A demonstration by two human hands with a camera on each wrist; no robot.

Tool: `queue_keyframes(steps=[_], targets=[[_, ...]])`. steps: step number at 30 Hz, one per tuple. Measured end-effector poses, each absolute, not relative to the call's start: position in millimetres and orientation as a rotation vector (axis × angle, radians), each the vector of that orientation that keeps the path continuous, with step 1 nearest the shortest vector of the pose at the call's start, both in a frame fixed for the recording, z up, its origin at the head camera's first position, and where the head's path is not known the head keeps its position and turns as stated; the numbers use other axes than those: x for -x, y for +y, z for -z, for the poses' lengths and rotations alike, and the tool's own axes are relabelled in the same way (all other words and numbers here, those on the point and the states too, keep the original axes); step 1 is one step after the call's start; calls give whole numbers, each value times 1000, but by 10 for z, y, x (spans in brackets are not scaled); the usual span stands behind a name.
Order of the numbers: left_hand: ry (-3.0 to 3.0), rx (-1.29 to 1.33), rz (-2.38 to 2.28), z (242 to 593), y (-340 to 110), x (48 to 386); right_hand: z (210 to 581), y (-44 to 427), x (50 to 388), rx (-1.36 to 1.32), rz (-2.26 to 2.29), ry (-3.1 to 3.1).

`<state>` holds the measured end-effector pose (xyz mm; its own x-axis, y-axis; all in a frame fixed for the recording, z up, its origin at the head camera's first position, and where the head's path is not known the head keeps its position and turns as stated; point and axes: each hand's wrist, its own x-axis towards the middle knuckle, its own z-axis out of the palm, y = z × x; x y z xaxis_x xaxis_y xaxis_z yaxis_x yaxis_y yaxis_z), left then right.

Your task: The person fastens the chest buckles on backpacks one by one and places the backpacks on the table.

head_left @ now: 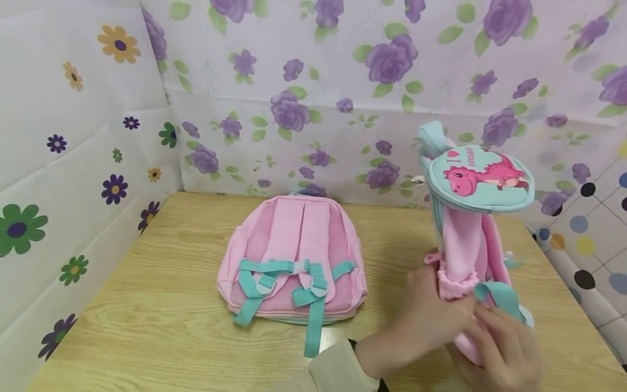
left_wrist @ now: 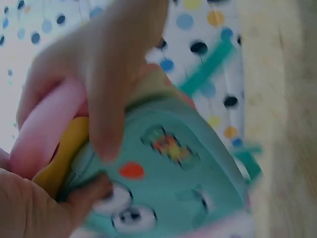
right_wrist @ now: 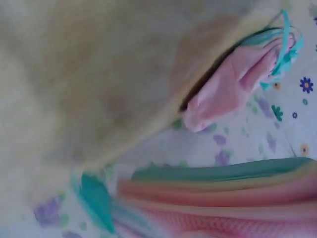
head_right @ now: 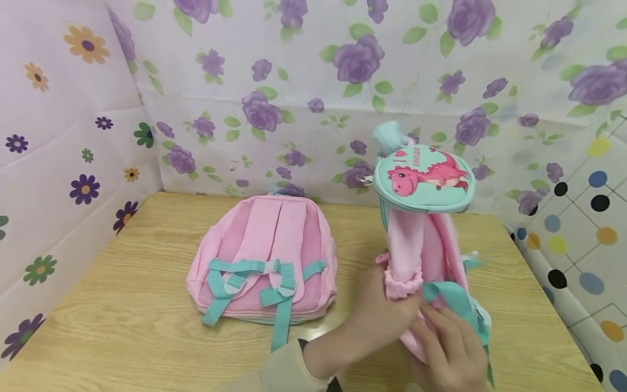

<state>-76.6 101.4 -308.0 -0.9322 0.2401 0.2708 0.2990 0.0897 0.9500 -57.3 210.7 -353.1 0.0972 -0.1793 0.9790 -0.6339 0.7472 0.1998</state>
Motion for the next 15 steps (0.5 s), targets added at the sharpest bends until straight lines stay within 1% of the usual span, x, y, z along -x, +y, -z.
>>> queue_keyframes(steps=[5,10,13,15], targets=[[-2146,542,2150,3235,1009,988,3548,2293,610,-977,-350,-1696],[-2103,530,2200,3381,1019,1157,3393,2537,628,-1210,-432,-1879],[-2062,564,2336,3449,943,1282,3234,2768,656,-1220,-539,-1981],[-2016,616,2482,3481,870,1362,3141,2995,673,-1091,-606,-2083]])
